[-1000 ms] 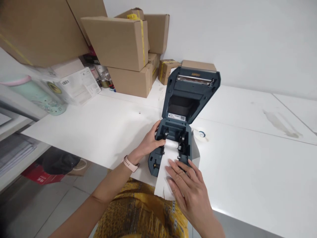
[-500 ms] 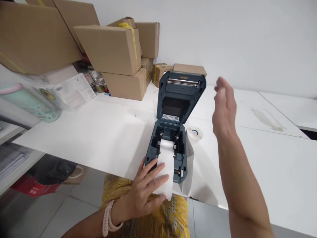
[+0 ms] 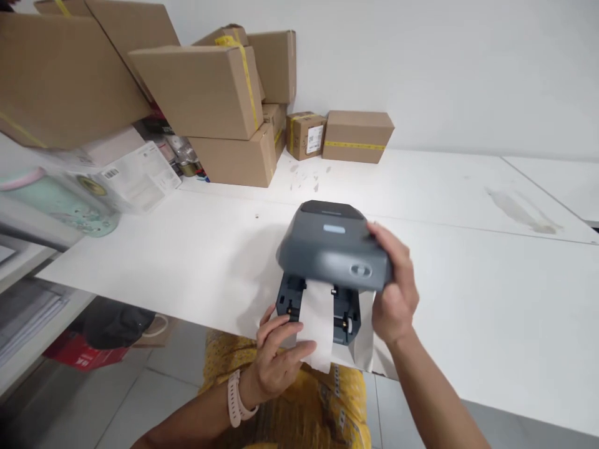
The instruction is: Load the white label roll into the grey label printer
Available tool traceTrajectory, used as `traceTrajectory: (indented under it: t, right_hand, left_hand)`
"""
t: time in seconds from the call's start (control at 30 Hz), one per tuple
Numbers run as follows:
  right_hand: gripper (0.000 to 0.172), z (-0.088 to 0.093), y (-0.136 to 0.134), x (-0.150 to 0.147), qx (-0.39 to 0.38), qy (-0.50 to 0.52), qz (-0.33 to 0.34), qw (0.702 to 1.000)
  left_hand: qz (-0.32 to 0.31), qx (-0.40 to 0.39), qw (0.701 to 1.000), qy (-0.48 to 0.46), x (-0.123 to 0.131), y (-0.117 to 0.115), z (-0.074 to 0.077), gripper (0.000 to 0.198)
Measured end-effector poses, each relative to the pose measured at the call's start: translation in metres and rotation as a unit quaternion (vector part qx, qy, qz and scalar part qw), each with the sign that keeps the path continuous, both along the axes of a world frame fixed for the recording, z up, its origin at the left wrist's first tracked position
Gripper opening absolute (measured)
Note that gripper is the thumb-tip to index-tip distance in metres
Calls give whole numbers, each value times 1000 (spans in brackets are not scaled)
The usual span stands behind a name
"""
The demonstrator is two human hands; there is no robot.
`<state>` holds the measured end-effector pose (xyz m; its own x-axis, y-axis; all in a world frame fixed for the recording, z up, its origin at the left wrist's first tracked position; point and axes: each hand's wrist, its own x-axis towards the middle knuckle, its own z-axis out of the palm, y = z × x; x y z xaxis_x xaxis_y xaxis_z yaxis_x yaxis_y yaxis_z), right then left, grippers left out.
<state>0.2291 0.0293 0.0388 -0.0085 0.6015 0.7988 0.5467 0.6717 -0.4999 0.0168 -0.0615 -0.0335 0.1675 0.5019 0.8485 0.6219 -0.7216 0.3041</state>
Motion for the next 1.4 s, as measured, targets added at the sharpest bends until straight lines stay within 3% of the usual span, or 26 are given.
traceTrajectory:
  t: [0.13,0.33,0.5,0.6,0.83,0.97,1.07,1.13,1.17,1.2,1.27,1.33,1.37,1.4]
  right_hand:
    - [54,-29,-45,-3,13,15,22,1000]
    - [41,-49,-67,-1,19,-70,5,997]
    - [40,-46,-66,-6,55,-62,-49,995]
    - [37,-45,-65,-10,51,-59,-69,995]
    - [30,-42,-66,-17,29,-32,-84,996]
    - [23,-27,-71,-17,-14,-69,-76,995]
    - [32,-15,-74,-21,-75,-85,-62,992]
    - [41,-12,-73,-25,-107,-114,-32,987]
    - [42,-11,-72,-27,-113,-133,-19,985]
    - [43,-11,-71,-29,-113,-149,-11,982]
    - [42,-12,-69,-31,-103,-164,-5,981]
    - [42,-13,-68,-31,-100,-161,-7,982]
    - [43,-13,-67,-31,-101,-160,-6,982]
    - [43,-13,-67,-31,-102,-158,-6,982]
  left_hand:
    - [20,29,999,-39,-1,-6,-7,17]
    - [24,45,999,-1,-7,-3,-10,14]
    - [-34,15,997,69,-7,25,-2,42]
    - [-71,-8,994,85,-7,32,3,45]
    - [-56,-13,996,62,-3,33,1,37]
    - [-75,-36,995,47,-11,23,1,44]
    - [-59,-120,988,-76,-21,-2,-3,45]
    - [-70,-230,955,-176,-25,-18,-2,26]
    - [-98,-309,921,-218,-25,-23,1,27]
    - [-130,-394,875,-252,-24,-26,5,37]
    - [-197,-556,753,-292,-18,-22,16,57]
    - [-246,-669,633,-302,-11,-12,28,64]
    - [-261,-702,590,-302,-7,-6,32,64]
    - [-272,-719,566,-299,-3,-2,36,63]
